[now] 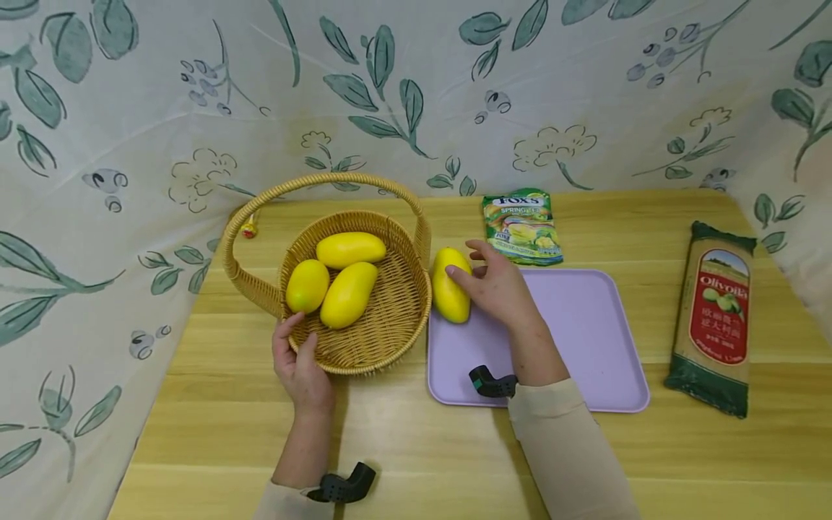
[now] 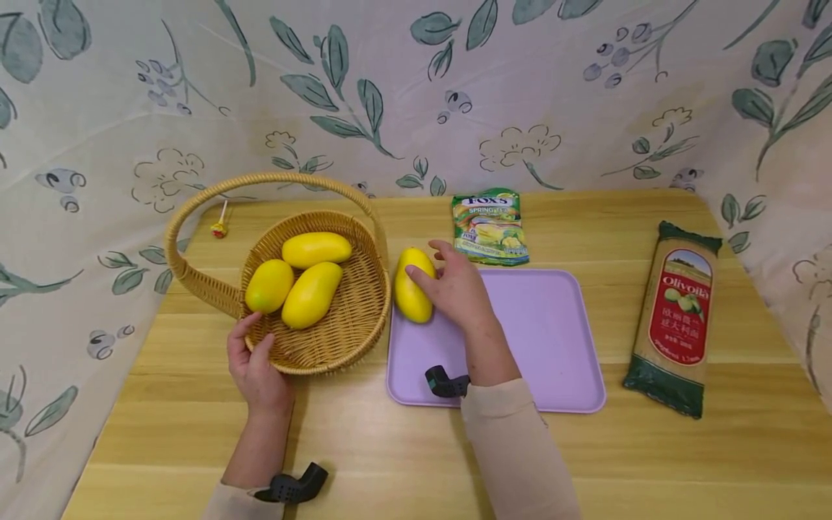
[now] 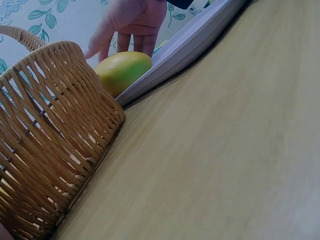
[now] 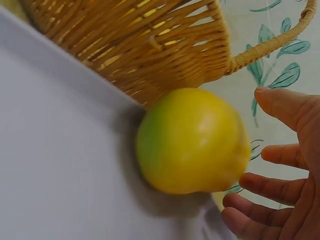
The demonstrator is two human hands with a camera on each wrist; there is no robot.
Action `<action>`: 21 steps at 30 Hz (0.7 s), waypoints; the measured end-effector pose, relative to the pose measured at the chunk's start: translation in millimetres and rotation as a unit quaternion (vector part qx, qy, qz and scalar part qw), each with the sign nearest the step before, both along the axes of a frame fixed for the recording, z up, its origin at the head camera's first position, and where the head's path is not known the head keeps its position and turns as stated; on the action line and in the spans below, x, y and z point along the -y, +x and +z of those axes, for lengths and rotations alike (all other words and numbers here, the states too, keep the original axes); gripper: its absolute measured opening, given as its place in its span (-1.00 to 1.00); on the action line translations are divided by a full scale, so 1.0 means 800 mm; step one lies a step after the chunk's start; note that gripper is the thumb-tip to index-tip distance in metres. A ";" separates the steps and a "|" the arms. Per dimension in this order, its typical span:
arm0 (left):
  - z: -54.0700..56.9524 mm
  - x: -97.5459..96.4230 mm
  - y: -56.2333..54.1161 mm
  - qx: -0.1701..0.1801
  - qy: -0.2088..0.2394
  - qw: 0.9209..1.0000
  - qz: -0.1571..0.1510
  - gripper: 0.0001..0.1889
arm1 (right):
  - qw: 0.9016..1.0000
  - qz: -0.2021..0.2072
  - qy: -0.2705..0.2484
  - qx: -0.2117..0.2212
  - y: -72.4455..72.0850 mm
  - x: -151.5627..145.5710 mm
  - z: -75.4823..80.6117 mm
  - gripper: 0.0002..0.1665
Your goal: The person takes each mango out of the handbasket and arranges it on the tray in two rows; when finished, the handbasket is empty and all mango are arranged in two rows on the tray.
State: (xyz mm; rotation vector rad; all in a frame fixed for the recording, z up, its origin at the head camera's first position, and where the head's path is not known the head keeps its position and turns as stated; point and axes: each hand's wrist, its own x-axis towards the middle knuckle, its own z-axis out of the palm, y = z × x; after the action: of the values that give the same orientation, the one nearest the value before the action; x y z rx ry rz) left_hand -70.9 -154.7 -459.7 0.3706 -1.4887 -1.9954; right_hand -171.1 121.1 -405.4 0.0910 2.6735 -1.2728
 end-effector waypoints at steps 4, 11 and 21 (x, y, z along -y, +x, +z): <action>0.001 -0.001 0.001 0.001 0.002 1.000 0.000 -0.61 | 0.999 -0.012 -0.002 -0.029 0.009 -0.001 0.019 -0.17; 0.000 -0.001 0.001 0.003 0.000 1.000 0.000 -0.63 | 0.991 0.028 -0.017 -0.127 0.041 0.004 0.062 -0.32; 0.000 -0.001 0.000 -0.007 0.003 1.000 0.004 -0.63 | 0.970 0.172 0.031 -0.166 0.090 0.064 0.075 -0.42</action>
State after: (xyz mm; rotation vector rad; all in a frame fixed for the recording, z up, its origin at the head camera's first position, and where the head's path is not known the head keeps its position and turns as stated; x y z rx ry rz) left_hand -71.2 -153.9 -460.1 0.3641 -1.4705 -1.9940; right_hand -99.2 70.0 -345.2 -0.6035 2.8275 -1.1778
